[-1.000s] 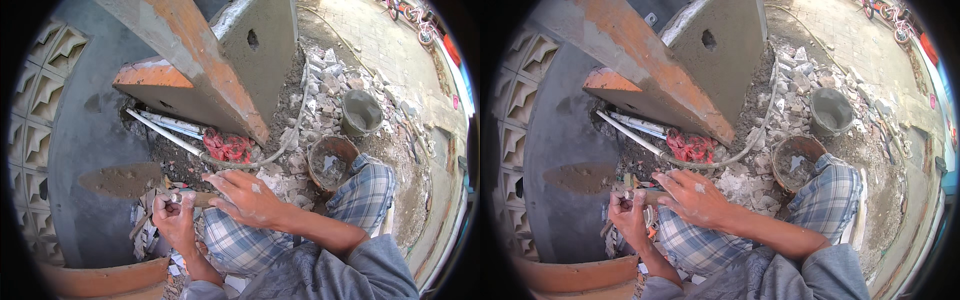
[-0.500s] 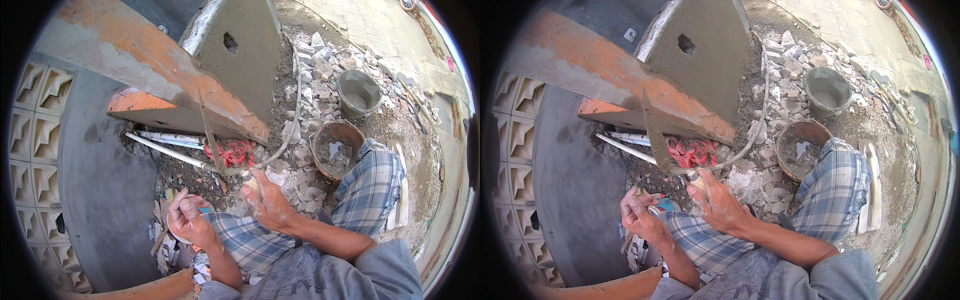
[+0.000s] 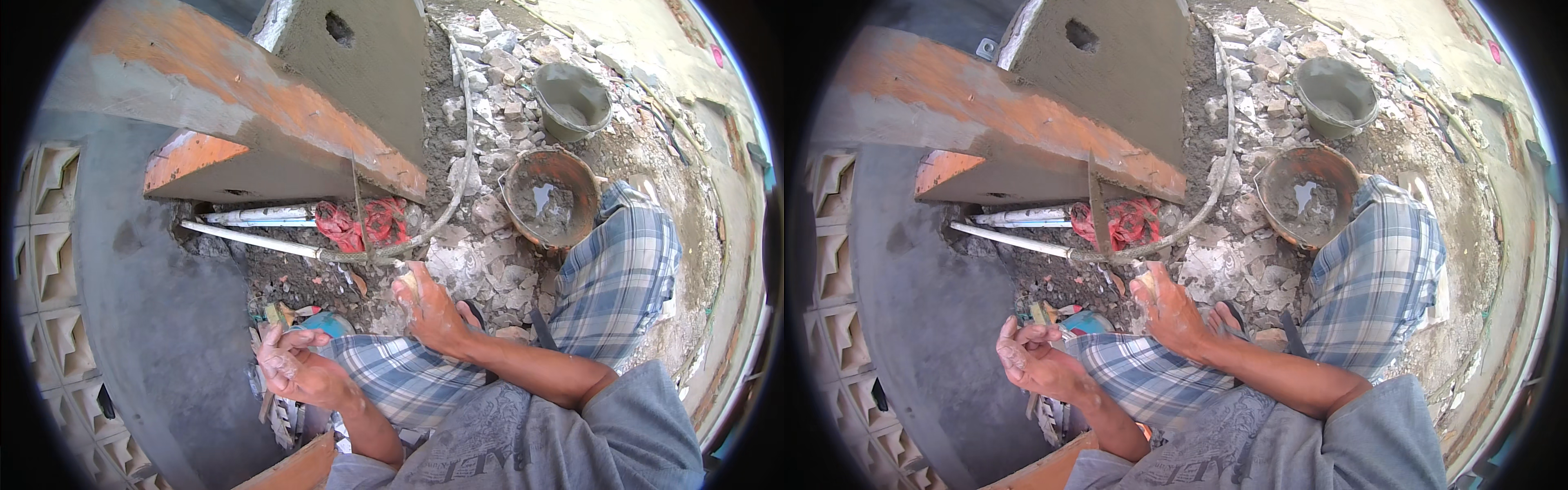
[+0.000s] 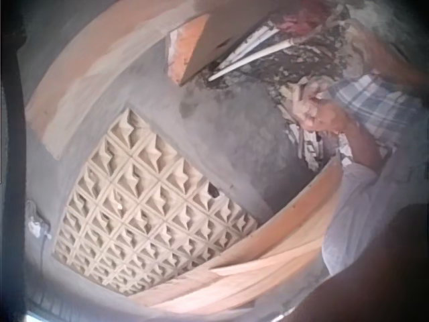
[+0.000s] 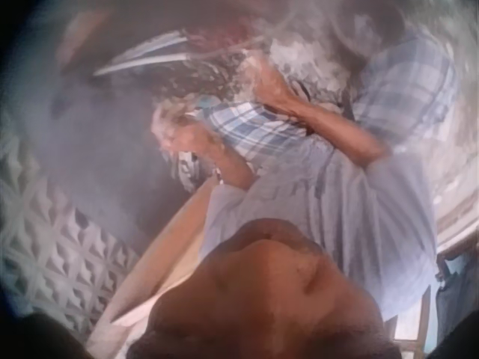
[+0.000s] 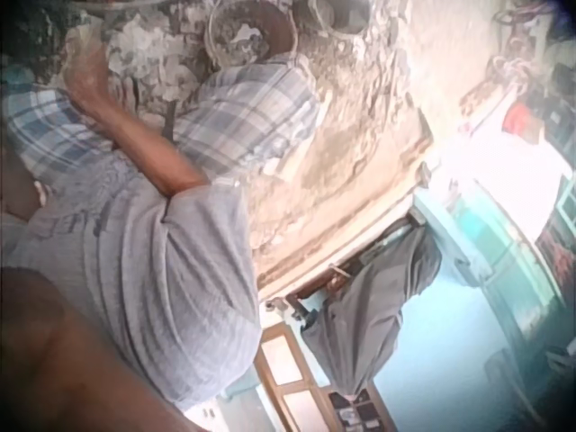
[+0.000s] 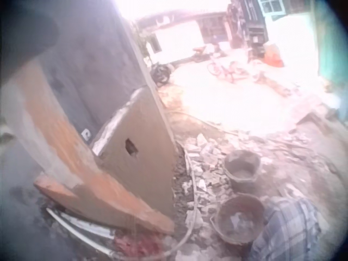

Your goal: The person is plastering a concrete wall using a trowel and a wooden straightedge. They scoop wet cement from a bucket, apply it to the wall surface, and smooth it out. The person also uses a chisel to scrape off excess material and a wooden plank to level the plastered area.

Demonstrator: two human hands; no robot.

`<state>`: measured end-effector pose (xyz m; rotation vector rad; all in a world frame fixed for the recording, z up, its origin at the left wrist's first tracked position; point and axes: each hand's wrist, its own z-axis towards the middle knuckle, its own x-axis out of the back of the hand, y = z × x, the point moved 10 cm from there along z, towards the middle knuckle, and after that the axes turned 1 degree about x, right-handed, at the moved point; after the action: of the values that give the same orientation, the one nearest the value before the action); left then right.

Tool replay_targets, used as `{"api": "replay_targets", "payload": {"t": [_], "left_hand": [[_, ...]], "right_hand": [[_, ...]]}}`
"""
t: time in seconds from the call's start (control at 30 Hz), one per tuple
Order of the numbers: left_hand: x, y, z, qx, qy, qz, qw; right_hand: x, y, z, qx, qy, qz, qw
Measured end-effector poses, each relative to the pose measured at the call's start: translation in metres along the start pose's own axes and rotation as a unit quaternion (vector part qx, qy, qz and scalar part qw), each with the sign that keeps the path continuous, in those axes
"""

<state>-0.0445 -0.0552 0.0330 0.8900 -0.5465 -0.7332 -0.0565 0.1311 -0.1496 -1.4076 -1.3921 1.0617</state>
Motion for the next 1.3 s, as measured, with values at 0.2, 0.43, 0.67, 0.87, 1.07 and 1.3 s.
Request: {"api": "replay_targets", "payload": {"t": [0.2, 0.43, 0.67, 0.87, 1.07, 1.3], "left_hand": [[0.006, -0.005, 0.0, 0.008, -0.005, 0.013, 1.0], [0.016, -0.007, -0.004, 0.013, -0.009, -0.023, 1.0], [0.017, -0.002, -0.006, 0.005, -0.017, -0.047, 0.999], [0.016, -0.006, -0.006, 0.005, -0.031, -0.047, 0.998], [0.015, -0.008, -0.008, 0.038, -0.037, -0.09, 0.995], [0.009, -0.009, -0.012, 0.04, -0.017, -0.125, 0.991]], "right_hand": [[-0.013, 0.098, 0.017, -0.091, 0.001, 0.039, 0.995], [-0.005, 0.056, 0.011, -0.078, -0.002, 0.07, 0.995], [-0.012, 0.077, 0.005, -0.233, -0.042, 0.206, 0.949], [-0.002, 0.084, -0.001, -0.295, -0.033, 0.288, 0.91], [0.078, 0.043, -0.006, -0.139, -0.039, 0.063, 0.987], [0.169, -0.096, 0.02, 0.075, 0.07, -0.124, 0.987]]}}
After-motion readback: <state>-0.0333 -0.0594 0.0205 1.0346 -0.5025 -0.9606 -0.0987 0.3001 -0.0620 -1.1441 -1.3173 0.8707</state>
